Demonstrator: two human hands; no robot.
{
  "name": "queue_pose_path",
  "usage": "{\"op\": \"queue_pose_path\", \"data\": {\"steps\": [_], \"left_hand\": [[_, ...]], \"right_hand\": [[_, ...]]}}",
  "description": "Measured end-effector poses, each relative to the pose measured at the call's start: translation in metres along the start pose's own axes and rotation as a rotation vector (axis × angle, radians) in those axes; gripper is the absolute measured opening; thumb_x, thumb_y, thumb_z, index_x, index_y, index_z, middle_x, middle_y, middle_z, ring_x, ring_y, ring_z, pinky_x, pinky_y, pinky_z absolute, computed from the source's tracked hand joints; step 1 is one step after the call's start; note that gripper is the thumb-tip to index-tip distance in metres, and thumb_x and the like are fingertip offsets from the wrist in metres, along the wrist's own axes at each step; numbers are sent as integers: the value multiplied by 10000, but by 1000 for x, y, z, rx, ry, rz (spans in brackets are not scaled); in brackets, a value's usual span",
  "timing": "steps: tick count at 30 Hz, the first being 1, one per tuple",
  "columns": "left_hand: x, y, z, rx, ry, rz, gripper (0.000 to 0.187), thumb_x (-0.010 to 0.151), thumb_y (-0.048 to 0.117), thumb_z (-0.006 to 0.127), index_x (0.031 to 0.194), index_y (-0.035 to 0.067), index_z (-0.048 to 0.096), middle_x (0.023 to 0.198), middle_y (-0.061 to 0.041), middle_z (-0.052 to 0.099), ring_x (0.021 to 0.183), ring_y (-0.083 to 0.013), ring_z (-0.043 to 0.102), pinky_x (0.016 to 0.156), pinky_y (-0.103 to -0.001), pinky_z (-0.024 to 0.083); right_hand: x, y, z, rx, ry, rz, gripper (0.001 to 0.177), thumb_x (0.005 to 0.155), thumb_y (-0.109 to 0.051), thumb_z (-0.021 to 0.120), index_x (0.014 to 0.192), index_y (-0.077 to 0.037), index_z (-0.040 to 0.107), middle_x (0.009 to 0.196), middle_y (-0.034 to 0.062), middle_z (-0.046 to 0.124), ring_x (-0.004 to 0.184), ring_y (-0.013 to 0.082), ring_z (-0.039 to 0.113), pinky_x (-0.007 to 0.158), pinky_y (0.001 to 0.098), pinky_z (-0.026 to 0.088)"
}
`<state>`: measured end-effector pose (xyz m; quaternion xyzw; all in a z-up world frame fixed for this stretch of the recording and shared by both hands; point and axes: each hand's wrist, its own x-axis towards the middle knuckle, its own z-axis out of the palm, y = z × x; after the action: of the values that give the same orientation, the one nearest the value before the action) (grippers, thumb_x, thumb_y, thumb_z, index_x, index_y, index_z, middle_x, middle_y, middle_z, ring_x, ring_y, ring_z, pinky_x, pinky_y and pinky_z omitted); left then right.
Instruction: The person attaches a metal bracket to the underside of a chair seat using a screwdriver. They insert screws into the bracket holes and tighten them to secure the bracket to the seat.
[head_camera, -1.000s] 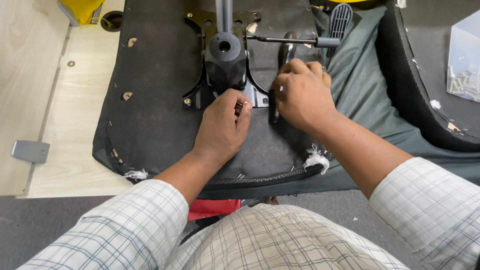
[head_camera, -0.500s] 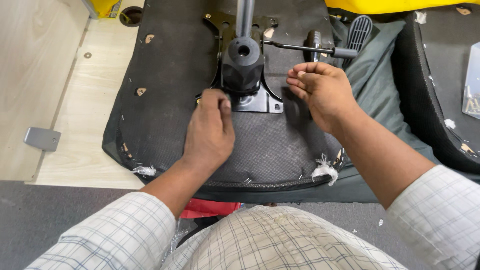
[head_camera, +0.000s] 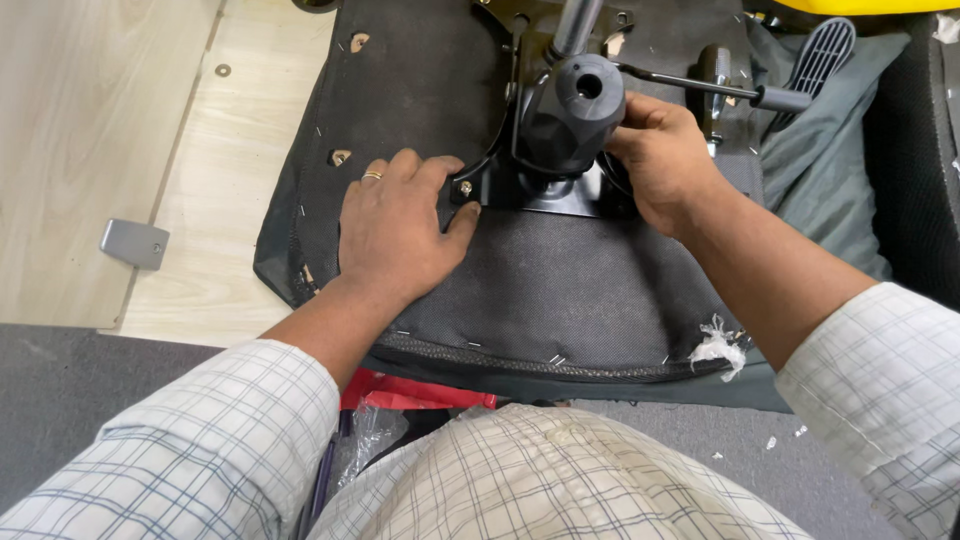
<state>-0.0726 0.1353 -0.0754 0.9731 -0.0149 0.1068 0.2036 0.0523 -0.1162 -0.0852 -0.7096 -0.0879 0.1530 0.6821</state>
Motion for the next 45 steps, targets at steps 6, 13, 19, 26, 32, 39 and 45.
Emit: {"op": "queue_pose_path", "data": {"steps": [6, 13, 19, 26, 32, 39, 45], "left_hand": [[2, 3, -4, -27, -25, -37, 408, 843, 378, 775, 1189, 167, 726, 981, -72, 648, 998, -291, 614, 859, -463, 453], [4, 2, -3, -30, -60, -54, 431, 844, 373, 781, 1213, 159, 718, 981, -60, 662, 1019, -269, 615, 884, -458, 445], [3, 1, -2, -25, -31, -22, 458, 832, 361, 788, 1229, 146, 714, 992, -64, 671, 1030, -276, 616, 900, -460, 439], [2, 2, -2, -36, -53, -44, 415, 858, 360, 765, 1212, 146, 727, 973, -67, 682, 1006, -281, 628, 882, -456, 446], [-1, 4, -2, -21, -47, -41, 410, 891, 361, 747, 1233, 135, 721, 939, -73, 681, 972, -275, 638, 877, -447, 449], [-1, 1, 0, -49, 35, 9, 421, 864, 368, 768, 1217, 141, 735, 956, -90, 682, 990, -306, 637, 861, -459, 458], [-3, 0, 2, -41, 45, 19, 401, 867, 372, 767, 1197, 145, 738, 973, -86, 685, 1003, -307, 638, 875, -461, 458]], "right_hand": [[-7, -7, -6, 73, -119, -21, 324, 938, 75, 596, 1228, -24, 700, 1224, 42, 729, 1157, 135, 660, 1096, 292, 498], [-14, -13, 0, -96, -133, 13, 373, 892, 123, 622, 1217, -55, 663, 1162, 29, 692, 1129, 173, 652, 1065, 349, 537], [-19, -22, 6, -155, -134, -7, 372, 911, 80, 661, 1257, -56, 646, 1215, 25, 680, 1180, 168, 662, 1075, 359, 519], [-18, -15, 4, -179, -129, 3, 489, 921, 112, 620, 1362, -98, 602, 1309, 40, 653, 1249, 173, 641, 1082, 356, 501], [-13, -4, 2, -198, -124, -34, 559, 931, 172, 544, 1423, -95, 546, 1326, 50, 634, 1219, 170, 618, 1073, 330, 522], [-11, -6, -3, -229, -156, -3, 582, 949, 147, 525, 1470, -112, 523, 1354, 42, 644, 1234, 144, 625, 1094, 293, 524], [-12, -12, -2, -222, -180, -3, 662, 933, 136, 560, 1527, -137, 452, 1397, 35, 611, 1267, 131, 581, 1089, 319, 461]]}}
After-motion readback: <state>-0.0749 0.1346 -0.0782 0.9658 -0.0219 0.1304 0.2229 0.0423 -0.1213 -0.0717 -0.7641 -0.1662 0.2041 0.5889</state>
